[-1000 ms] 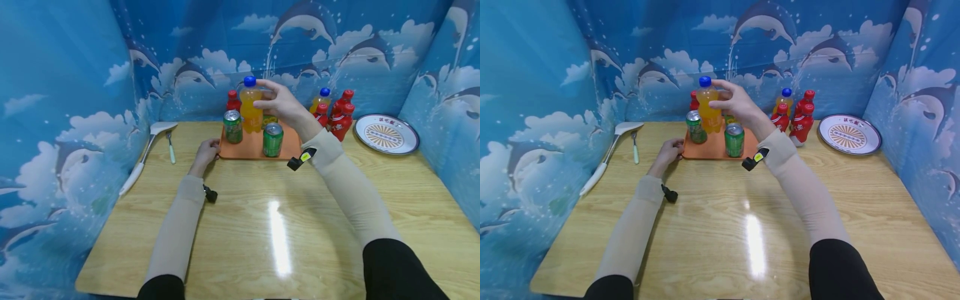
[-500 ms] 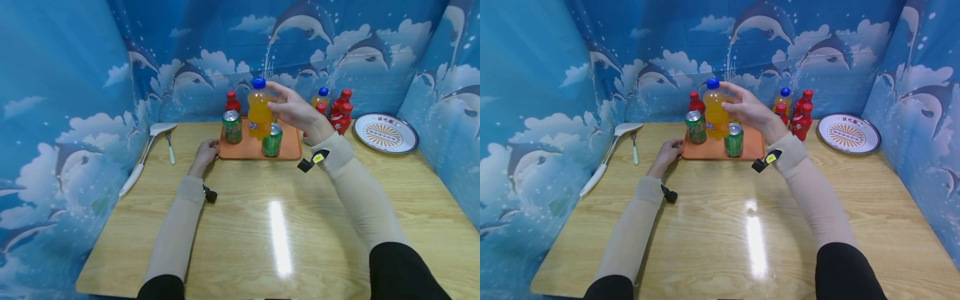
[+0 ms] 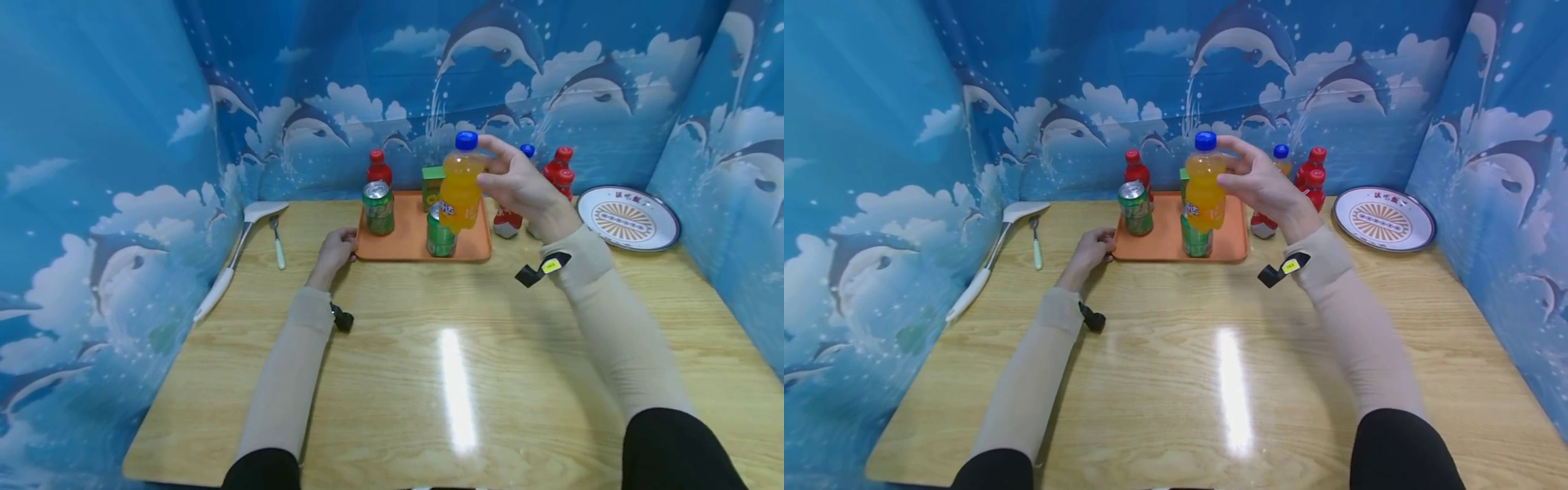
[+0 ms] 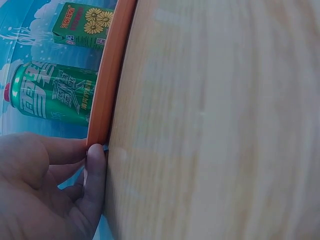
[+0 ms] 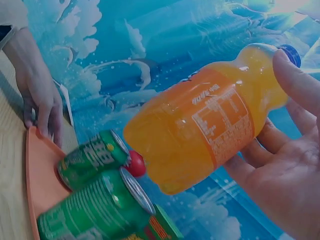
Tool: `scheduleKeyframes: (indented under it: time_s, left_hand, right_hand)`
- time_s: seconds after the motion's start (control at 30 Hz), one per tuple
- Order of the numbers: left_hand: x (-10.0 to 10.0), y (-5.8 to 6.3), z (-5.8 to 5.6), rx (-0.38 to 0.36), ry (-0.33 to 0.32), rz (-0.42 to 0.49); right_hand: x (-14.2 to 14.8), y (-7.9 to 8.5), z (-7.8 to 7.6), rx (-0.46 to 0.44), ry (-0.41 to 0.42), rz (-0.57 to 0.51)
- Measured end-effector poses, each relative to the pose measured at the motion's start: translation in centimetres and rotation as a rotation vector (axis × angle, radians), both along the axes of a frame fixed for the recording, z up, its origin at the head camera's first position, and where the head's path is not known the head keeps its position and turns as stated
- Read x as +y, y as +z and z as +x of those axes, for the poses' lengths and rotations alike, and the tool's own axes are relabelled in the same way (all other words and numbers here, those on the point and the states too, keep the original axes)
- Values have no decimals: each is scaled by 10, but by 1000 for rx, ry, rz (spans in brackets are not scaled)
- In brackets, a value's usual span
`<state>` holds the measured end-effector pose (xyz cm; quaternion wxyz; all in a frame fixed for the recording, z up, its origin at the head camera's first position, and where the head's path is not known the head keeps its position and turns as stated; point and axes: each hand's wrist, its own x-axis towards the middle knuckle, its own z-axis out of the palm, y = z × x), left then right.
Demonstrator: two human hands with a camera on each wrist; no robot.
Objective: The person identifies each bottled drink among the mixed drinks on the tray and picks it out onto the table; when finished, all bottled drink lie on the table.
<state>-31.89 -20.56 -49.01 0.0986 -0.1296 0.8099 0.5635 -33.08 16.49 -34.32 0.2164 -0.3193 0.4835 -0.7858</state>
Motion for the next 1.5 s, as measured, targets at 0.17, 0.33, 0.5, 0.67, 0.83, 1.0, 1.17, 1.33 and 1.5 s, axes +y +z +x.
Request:
scheduleKeyframes:
  time_s: [0.17, 0.33, 0.5, 0.67, 0.83, 1.0, 1.17, 1.33, 1.5]
  left_hand:
    - [0, 0, -1, 4, 0, -1]
    - [0, -1, -1, 8, 3, 2]
    - [0, -2, 0, 7, 5, -6]
    - [1, -3, 1, -4, 5, 0]
    - [1, -2, 0, 2, 6, 9]
    - [1, -1, 0, 5, 3, 11]
    - [2, 2, 0, 5, 7, 7]
    - [0, 4, -2, -9, 1, 27]
    - [-6, 5, -4, -47, -17, 55]
  right_hand:
    - [22, -4, 2, 48, 8, -15]
    - [42, -12, 6, 44, 5, -32]
    - [62, -21, 10, 30, -67, 7]
    - [81, -34, 15, 33, -174, 110]
    - [92, -46, 20, 41, -258, 258]
    - [97, -56, 22, 12, -309, 331]
    - [101, -63, 20, -8, -331, 357]
    - [105, -69, 20, -29, -362, 446]
    - [107, -76, 20, -53, -377, 456]
